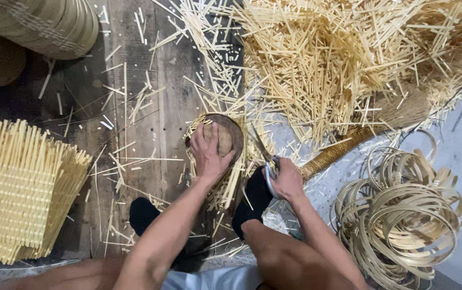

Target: The person assembles circular bamboo basket components by inserting bamboo strips into a woven base and securing them with a circular frame using shears and their hands.

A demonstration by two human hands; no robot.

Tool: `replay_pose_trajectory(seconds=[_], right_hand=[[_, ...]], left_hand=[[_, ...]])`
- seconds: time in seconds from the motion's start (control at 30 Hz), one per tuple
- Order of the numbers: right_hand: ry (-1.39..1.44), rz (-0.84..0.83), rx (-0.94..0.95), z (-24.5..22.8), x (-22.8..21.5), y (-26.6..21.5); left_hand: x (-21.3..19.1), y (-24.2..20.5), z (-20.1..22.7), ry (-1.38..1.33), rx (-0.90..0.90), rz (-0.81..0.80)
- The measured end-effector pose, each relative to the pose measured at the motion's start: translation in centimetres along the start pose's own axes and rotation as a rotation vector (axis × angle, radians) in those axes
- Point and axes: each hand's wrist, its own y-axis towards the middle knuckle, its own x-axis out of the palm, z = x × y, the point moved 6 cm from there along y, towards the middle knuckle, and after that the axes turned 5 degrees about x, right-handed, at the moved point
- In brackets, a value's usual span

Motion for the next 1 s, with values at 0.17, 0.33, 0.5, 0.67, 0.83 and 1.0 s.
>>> replay_pose_trajectory(seconds=[0.17, 0.33, 0.5, 0.67, 0.83, 1.0], right_hand=[[-0.13, 0.019, -0.074, -0.4, 2.3, 1.9], [-0.306, -0.213, 0.052, 0.2, 1.0, 3.9], [-0.346, -0.135, -0.086, -2.0, -2.6, 5.4], [-0.375, 0.142, -0.283, -4.7, -1.7, 6.0], [-0.291, -0.025, -0.242, 0.5, 0.2, 7.4], [-0.296, 0.049, -0.251, -1.5, -1.1, 7.1]], left_hand=[[0.6, -0.1, 1.0, 0.088, -0.072, 0.051], [0.4, 0.2, 0.7, 0.082, -0.038, -0.01], [0.1, 0.2, 0.8, 0.062, 0.008, 0.012], [-0.5, 0.4, 0.7, 0.023, 0.085, -0.056], [-1.1, 1.5, -0.5, 0.001, 0.202, -0.243], [-0.8, 1.9, -1.0, -0.009, 0.196, -0.314]])
